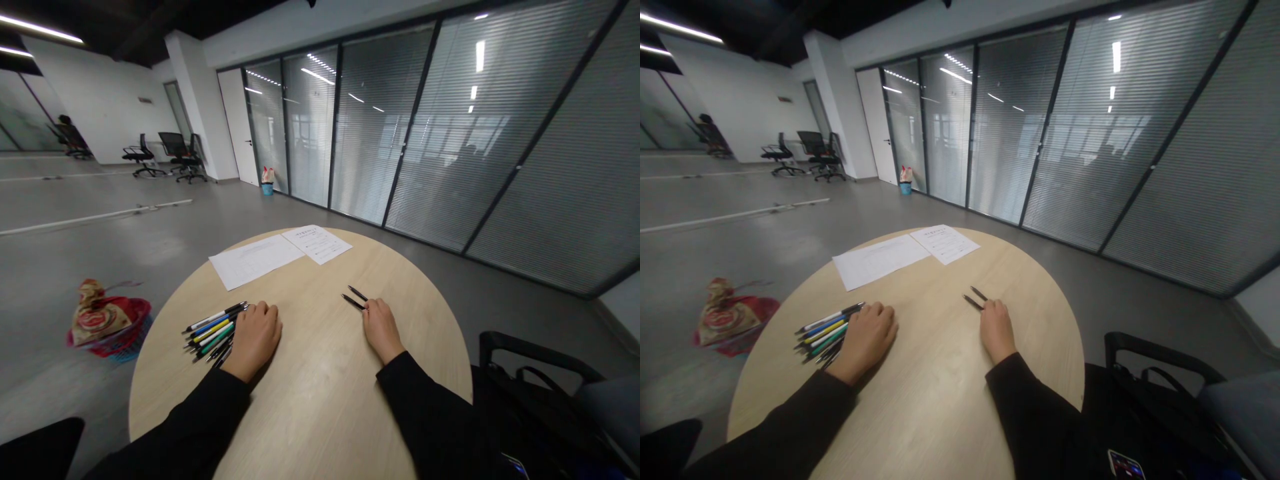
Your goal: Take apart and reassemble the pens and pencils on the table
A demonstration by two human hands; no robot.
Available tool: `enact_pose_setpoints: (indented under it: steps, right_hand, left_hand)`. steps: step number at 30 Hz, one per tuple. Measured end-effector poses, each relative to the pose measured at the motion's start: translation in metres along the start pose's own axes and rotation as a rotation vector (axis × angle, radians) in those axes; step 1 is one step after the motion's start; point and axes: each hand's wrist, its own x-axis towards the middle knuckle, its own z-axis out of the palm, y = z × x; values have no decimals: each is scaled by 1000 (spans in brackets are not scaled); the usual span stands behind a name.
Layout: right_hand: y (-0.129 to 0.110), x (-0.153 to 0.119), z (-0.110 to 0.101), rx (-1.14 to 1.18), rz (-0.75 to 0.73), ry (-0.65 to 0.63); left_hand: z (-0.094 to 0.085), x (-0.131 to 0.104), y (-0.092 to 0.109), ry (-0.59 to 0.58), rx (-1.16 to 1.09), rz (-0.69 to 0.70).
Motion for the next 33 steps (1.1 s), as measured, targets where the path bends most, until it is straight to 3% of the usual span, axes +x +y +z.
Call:
enact_pose_setpoints:
  steps: [4,13,20,25,29,33]
  right_hand:
    - [2,4,3,-76,20,31]
    - [-13,-1,-11,-124,72,85]
    - [-34,-6,-11,57,-120,49]
    - [-48,-16,-5,224,-305,-155]
    - [-52,-19,-4,244,-301,-223]
    - [-56,-19,-7,265,-287,-230]
  left_hand:
    - [-8,-2,-7,34,113,-68]
    - [-9,-1,-13,-51,199,-83]
    - [-10,0,-15,-96,160,-78]
    - [-2,0,-19,-96,114,-81]
    - [3,3,-19,-102,49,3]
    - [4,4,-3,-27,-134,246]
